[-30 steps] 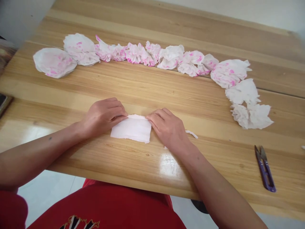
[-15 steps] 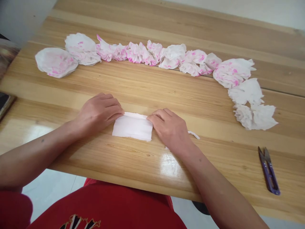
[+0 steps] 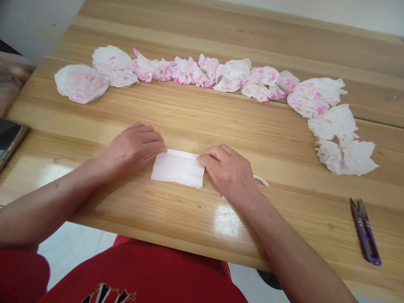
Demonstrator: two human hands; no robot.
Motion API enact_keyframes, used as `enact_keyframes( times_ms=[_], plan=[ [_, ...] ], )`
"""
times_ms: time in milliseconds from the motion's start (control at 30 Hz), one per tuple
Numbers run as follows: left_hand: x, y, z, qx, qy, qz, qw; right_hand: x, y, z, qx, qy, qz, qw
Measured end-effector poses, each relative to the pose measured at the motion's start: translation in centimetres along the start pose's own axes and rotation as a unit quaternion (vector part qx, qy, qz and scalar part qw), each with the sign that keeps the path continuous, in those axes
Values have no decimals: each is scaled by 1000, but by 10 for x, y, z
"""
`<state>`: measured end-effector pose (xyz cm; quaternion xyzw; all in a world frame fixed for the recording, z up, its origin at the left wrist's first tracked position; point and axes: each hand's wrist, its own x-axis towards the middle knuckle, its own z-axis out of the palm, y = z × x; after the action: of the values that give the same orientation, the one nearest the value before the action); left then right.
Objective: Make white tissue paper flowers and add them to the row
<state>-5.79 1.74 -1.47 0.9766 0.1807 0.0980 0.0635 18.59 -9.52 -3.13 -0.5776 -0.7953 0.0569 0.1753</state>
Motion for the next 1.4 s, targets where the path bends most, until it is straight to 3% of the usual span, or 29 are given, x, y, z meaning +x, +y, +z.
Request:
enact_keyframes(
  times_ms=[300, 667, 1000, 1133, 1400],
  plan=[
    [-1, -1, -4, 12, -30, 18, 999, 0, 0, -2, 6, -9, -8, 1000],
    [-2, -1, 1, -12, -16, 4, 1000, -2, 2, 4, 6, 0, -19, 1000],
    [1, 4, -1, 81, -41, 27, 995, -1, -5, 0, -56, -16, -36, 998],
    [0, 0, 5, 104, -14, 30, 994, 2, -3, 0, -66, -10, -49, 997],
    [1, -1, 5, 13, 52, 5, 999, 6, 3, -3, -34, 28, -54, 998]
  ],
)
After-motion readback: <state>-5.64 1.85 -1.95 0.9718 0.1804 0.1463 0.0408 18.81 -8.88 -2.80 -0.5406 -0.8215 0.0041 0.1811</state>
